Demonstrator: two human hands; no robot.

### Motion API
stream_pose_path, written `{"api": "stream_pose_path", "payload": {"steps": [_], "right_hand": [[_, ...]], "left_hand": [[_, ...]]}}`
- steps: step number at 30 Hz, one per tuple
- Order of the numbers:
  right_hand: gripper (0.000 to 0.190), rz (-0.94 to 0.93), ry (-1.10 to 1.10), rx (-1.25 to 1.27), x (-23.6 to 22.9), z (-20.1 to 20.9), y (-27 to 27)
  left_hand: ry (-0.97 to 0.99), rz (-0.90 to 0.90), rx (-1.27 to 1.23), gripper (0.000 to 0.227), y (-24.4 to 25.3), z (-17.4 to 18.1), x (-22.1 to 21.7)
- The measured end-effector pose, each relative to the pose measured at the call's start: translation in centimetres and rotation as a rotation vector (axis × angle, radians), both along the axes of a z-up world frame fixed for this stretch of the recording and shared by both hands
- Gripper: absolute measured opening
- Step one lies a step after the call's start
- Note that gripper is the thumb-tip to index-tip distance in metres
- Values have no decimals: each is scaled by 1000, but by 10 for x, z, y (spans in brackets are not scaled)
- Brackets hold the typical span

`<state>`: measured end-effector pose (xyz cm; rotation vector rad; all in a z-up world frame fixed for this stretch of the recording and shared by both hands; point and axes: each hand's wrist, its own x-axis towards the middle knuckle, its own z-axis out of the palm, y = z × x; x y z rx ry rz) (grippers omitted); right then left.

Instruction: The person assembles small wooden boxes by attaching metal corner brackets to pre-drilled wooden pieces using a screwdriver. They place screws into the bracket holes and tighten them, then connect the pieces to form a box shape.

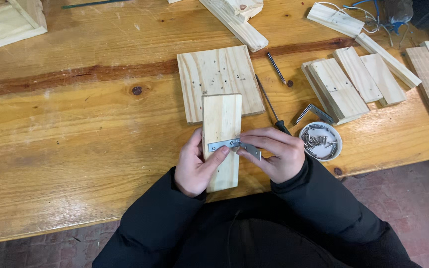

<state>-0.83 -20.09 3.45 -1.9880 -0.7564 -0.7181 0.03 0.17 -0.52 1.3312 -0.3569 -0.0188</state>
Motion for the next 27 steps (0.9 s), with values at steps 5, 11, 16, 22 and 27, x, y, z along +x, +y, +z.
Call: {"api": "stream_pose_path", "payload": {"steps": [5, 11, 16, 22, 27], "right_hand": [[12, 3, -22, 9, -1, 1, 3], [12, -10, -39, 3, -1, -1, 2], [13, 4, -22, 13, -2, -2, 2], [12, -12, -33, 6, -1, -2, 2], [14, 0, -4, 9, 0, -6, 1]], "left_hand": [[-8, 12, 17, 44, -2, -11, 2], [6, -9, 12, 40, -2, -1, 2], [20, -22, 9, 38, -3, -8, 1], [34, -17, 19, 38, -3, 2, -1], [39, 3, 5, 39, -4, -15, 3]]}}
